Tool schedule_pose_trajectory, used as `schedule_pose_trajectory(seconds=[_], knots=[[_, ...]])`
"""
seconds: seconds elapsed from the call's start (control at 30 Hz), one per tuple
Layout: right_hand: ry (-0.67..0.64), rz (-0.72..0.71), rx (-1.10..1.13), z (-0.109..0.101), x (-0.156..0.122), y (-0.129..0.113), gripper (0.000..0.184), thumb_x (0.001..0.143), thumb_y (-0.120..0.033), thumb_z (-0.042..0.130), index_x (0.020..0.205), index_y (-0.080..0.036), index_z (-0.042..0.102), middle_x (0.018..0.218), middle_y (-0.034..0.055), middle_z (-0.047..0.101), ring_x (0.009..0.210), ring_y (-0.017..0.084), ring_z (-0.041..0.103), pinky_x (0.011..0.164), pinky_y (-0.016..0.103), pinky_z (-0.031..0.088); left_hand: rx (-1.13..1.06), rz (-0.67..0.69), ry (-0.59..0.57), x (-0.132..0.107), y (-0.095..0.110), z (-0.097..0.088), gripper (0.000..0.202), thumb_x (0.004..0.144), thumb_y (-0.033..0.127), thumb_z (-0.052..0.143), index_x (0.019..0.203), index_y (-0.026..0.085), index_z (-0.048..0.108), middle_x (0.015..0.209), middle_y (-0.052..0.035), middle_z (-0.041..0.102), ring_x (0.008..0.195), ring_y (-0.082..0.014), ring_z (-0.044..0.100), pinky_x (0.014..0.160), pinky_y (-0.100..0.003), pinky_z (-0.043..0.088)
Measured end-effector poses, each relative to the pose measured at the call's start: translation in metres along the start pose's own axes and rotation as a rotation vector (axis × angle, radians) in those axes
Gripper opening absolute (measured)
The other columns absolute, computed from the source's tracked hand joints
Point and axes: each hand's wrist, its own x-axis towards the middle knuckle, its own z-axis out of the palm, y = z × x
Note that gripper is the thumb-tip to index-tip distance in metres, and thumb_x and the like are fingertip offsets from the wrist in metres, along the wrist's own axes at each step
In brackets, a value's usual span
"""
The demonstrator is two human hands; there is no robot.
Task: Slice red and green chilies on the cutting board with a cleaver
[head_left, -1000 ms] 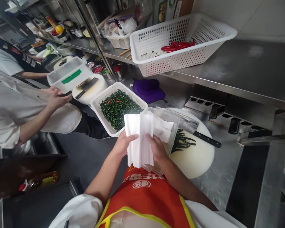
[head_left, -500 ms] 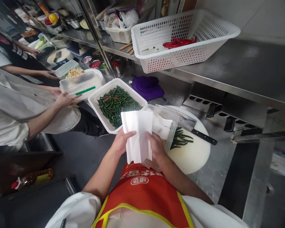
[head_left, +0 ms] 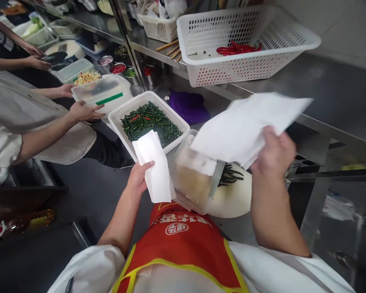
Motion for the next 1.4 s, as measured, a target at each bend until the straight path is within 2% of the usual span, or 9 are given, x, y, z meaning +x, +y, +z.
schedule_pose_trajectory(seconds=[0.07,0.17,0.3,0.43,0.73,0.97,1.17,1.27,1.4], knots=[[0.057,-0.274,-0.217,-0.004,0.001,-0.014,0.033,0.094,-0.039,0.052,0.107,-0.014,0.068,0.101,0.0091,0.068,0.104,0.027,0.065,0.094,0.045,0.049,-0.038,0.022,0.059,0.003,0.002,-0.012,0.053,0.056,0.015,0.081,0.106,0.011,0.065,0.086,-0.0091,0.074,0.069,-0.0233,0.069,0.069,-0.036,0.061],[-0.36,-0.529,-0.546,0.004,-0.027,-0.013,0.037,0.097,-0.032,0.043,0.124,-0.015,0.063,0.125,0.0114,0.062,0.127,0.028,0.051,0.108,0.05,0.039,-0.084,0.028,0.122,0.008,0.004,-0.032,0.05,0.055,0.014,0.081,0.103,0.011,0.066,0.086,-0.0088,0.074,0.068,-0.0228,0.069,0.066,-0.035,0.061],[-1.094,-0.397,-0.921,0.034,-0.089,0.027,0.042,0.096,-0.021,0.037,0.129,-0.01,0.06,0.14,0.0201,0.05,0.134,0.031,0.042,0.11,0.047,0.037,-0.114,0.008,0.161,0.015,0.0,-0.049,0.049,0.056,0.013,0.079,0.104,0.012,0.066,0.086,-0.0083,0.074,0.069,-0.0232,0.069,0.064,-0.035,0.061],[-1.476,-0.208,-1.081,0.05,-0.129,0.056,0.039,0.097,-0.02,0.037,0.127,-0.011,0.061,0.126,0.0216,0.058,0.123,0.032,0.051,0.102,0.043,0.041,-0.104,-0.033,0.159,0.017,-0.007,-0.05,0.048,0.057,0.013,0.078,0.103,0.012,0.065,0.083,-0.0082,0.073,0.066,-0.0223,0.069,0.064,-0.033,0.06],[-1.626,-0.016,-1.108,0.048,-0.139,0.043,0.036,0.098,-0.026,0.035,0.102,-0.017,0.069,0.099,0.0157,0.066,0.088,0.028,0.063,0.078,0.038,0.046,-0.076,-0.086,0.076,0.033,-0.009,-0.05,0.05,0.056,0.016,0.081,0.103,0.011,0.065,0.082,-0.0063,0.073,0.06,-0.019,0.067,0.06,-0.029,0.057],[-1.722,0.152,-1.032,0.06,-0.154,0.051,0.029,0.094,-0.027,0.045,0.108,-0.019,0.069,0.103,0.0115,0.068,0.095,0.028,0.062,0.079,0.034,0.046,-0.043,-0.186,-0.029,0.039,-0.013,-0.045,0.064,0.057,0.017,0.081,0.117,0.009,0.061,0.085,-0.0085,0.074,0.072,-0.0253,0.071,0.07,-0.035,0.06],[-1.762,0.327,-0.909,0.062,-0.14,0.044,0.051,0.097,-0.059,0.038,0.114,-0.02,0.066,0.116,0.0108,0.066,0.104,0.029,0.06,0.084,0.034,0.045,-0.039,-0.235,-0.081,0.044,-0.021,-0.044,0.065,0.059,0.018,0.081,0.121,0.013,0.06,0.088,-0.0078,0.074,0.075,-0.0257,0.071,0.071,-0.035,0.06],[-1.851,0.251,-0.916,0.06,-0.123,0.048,0.047,0.103,-0.038,0.026,0.104,-0.016,0.067,0.111,0.012,0.067,0.103,0.026,0.06,0.086,0.033,0.043,-0.034,-0.236,-0.09,0.046,-0.023,-0.043,0.068,0.058,0.017,0.082,0.122,0.011,0.059,0.088,-0.0089,0.074,0.075,-0.0261,0.072,0.072,-0.035,0.06],[-2.036,0.265,-0.944,0.061,-0.123,0.07,0.018,0.083,-0.009,0.052,0.084,-0.013,0.07,0.088,0.0091,0.069,0.083,0.022,0.062,0.072,0.028,0.044,-0.029,-0.228,-0.096,0.048,-0.023,-0.042,0.07,0.058,0.017,0.082,0.123,0.01,0.059,0.088,-0.0097,0.074,0.077,-0.0267,0.072,0.074,-0.035,0.06]])
